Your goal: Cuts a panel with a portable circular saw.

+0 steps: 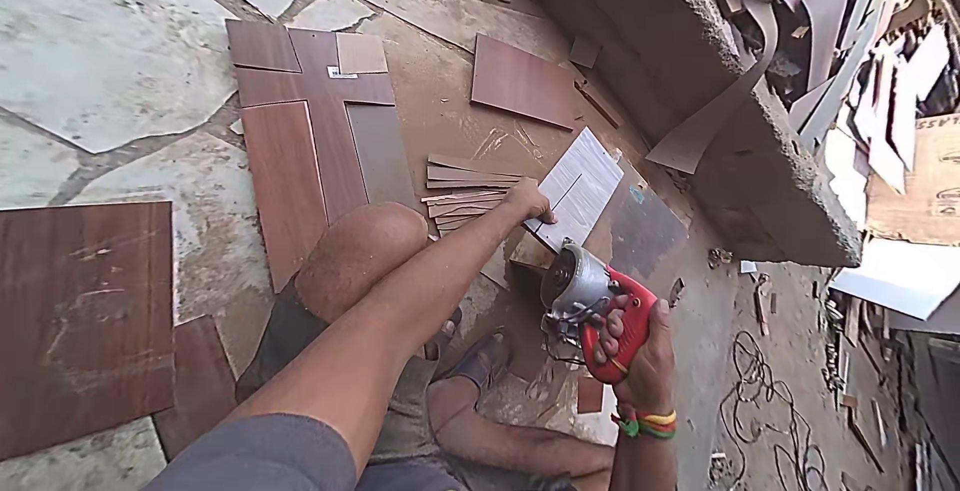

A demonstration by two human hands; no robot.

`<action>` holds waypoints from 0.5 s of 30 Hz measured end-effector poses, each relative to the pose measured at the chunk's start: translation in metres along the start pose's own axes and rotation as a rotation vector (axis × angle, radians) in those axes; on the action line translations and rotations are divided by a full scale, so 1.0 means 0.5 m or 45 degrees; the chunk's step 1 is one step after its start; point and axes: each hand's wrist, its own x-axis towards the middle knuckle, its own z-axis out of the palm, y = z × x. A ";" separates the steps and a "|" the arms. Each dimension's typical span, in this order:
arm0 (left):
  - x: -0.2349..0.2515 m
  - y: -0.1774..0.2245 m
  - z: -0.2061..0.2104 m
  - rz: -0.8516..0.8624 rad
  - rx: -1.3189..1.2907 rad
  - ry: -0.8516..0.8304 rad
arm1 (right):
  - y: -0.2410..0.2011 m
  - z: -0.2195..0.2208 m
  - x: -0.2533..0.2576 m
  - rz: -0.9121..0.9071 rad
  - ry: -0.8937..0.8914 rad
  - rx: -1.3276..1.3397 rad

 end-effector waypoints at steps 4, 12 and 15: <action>0.006 -0.001 0.007 -0.002 -0.028 0.010 | 0.010 0.009 0.003 -0.051 0.006 -0.032; -0.002 0.004 0.004 -0.026 0.003 0.021 | 0.027 0.035 -0.016 -0.019 0.091 0.034; -0.008 0.008 0.005 -0.027 0.016 0.032 | 0.037 0.034 -0.022 -0.004 0.096 0.085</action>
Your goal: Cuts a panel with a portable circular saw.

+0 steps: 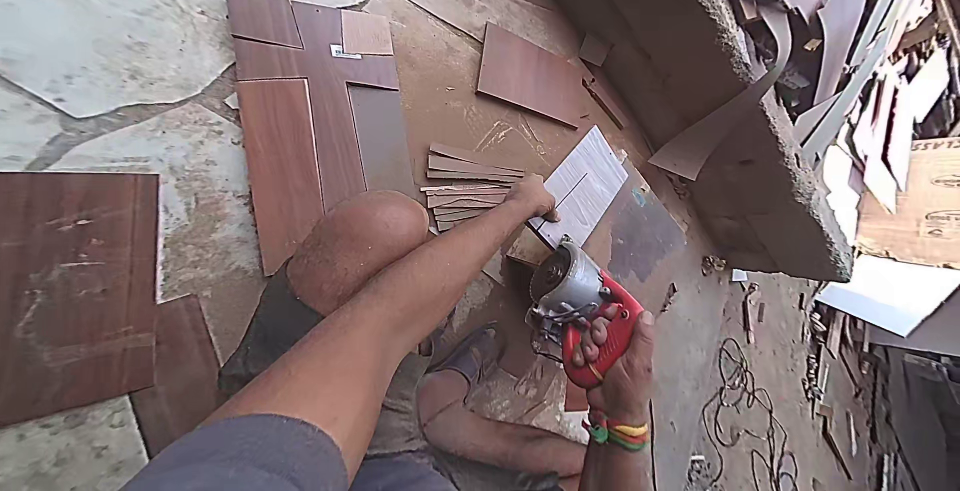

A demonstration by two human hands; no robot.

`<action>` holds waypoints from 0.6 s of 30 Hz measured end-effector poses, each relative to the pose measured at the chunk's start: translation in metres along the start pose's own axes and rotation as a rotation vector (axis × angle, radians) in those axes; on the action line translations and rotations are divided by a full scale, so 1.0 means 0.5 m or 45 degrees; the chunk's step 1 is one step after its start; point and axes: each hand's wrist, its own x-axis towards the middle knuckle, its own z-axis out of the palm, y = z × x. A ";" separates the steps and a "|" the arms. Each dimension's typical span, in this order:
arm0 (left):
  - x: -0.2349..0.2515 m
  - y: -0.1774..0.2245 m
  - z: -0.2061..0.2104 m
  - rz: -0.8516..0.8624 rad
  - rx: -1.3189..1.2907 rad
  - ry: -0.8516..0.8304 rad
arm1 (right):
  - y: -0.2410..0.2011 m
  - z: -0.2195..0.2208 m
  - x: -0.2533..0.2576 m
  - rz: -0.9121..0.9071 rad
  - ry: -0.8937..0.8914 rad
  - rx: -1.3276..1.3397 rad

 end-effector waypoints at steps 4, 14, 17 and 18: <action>0.008 -0.004 0.003 0.003 -0.014 -0.009 | 0.010 0.007 -0.001 -0.028 0.036 -0.055; 0.007 -0.006 -0.003 0.025 -0.007 -0.025 | 0.036 0.019 -0.006 -0.080 0.131 -0.139; 0.004 -0.005 -0.002 0.028 -0.015 -0.030 | 0.041 0.019 -0.007 -0.102 0.125 -0.151; 0.005 -0.006 -0.002 0.028 -0.011 -0.032 | 0.044 0.017 -0.007 -0.113 0.113 -0.145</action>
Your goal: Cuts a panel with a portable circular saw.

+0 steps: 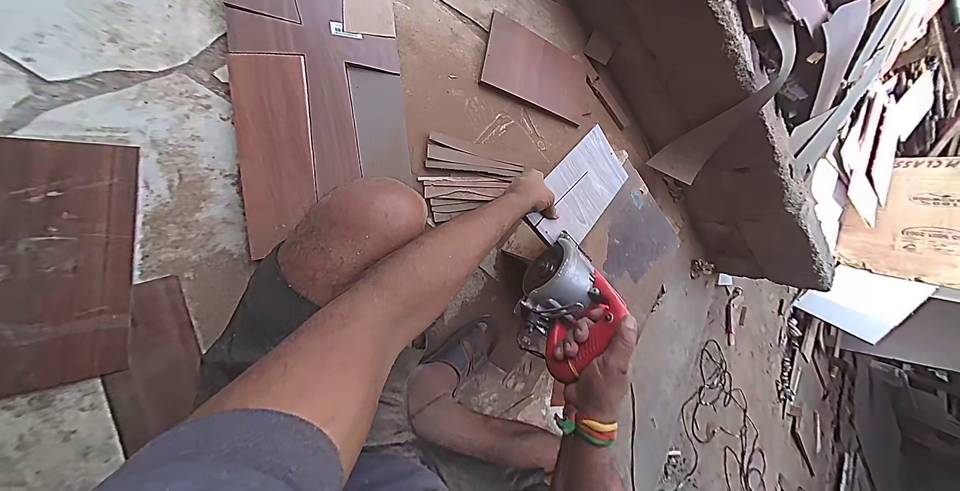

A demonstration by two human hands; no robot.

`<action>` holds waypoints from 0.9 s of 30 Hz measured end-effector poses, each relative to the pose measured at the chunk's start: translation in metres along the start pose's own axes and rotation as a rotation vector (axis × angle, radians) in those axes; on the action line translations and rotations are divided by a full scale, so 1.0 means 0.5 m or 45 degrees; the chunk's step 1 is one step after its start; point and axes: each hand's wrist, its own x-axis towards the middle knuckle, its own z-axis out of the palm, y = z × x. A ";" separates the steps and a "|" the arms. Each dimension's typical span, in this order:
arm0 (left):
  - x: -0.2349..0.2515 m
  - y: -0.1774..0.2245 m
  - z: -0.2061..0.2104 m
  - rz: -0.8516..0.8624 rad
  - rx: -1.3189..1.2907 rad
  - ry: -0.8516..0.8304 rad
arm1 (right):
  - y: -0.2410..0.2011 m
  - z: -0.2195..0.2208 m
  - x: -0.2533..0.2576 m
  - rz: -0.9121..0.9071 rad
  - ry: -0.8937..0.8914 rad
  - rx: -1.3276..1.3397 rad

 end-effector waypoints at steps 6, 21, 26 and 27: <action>0.002 -0.004 -0.001 0.012 0.004 0.006 | 0.006 0.003 0.000 -0.015 -0.007 -0.023; 0.000 -0.002 -0.004 0.034 0.028 -0.009 | 0.012 0.000 0.005 -0.033 0.037 -0.026; -0.006 -0.001 -0.002 0.049 0.025 -0.005 | 0.011 -0.004 0.009 -0.020 0.040 0.005; -0.009 0.002 -0.004 0.046 0.031 -0.005 | 0.010 -0.003 0.009 -0.018 0.046 0.001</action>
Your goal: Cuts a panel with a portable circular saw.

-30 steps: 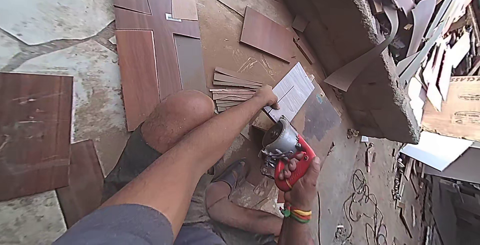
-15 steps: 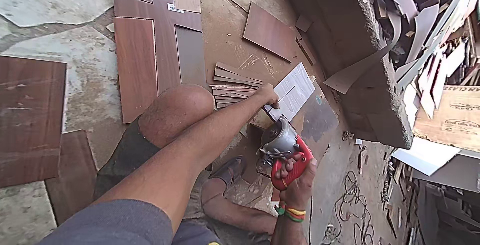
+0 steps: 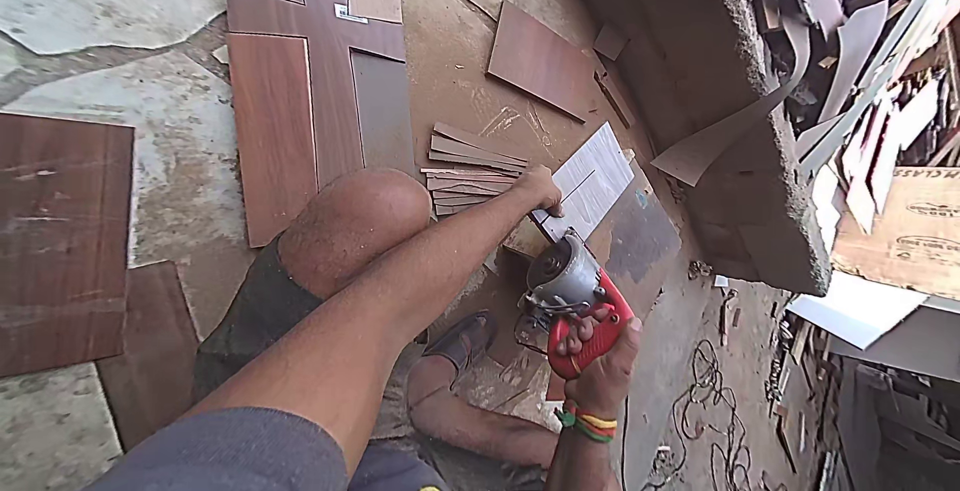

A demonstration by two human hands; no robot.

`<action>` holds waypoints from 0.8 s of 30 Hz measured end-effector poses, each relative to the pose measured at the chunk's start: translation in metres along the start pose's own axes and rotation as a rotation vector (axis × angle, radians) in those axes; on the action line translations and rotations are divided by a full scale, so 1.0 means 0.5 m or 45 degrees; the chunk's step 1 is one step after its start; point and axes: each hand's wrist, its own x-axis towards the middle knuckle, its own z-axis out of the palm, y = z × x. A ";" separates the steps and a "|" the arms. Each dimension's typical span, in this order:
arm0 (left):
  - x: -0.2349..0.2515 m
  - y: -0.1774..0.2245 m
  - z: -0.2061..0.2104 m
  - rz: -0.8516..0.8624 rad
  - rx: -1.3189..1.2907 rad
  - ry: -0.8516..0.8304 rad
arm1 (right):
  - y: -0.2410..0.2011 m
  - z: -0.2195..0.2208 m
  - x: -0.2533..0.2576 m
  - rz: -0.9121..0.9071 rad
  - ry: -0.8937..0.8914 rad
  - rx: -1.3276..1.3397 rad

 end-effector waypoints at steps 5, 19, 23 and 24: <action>-0.001 0.002 -0.001 0.006 0.042 0.005 | 0.001 -0.001 0.005 0.001 0.009 0.001; 0.005 0.003 -0.003 -0.007 0.030 -0.030 | -0.008 0.010 0.015 -0.016 -0.011 0.002; 0.010 0.000 0.001 -0.009 -0.008 -0.019 | -0.007 0.009 0.021 -0.016 -0.008 -0.007; 0.010 0.000 0.000 -0.013 -0.011 -0.024 | -0.008 0.009 0.022 -0.013 -0.008 -0.015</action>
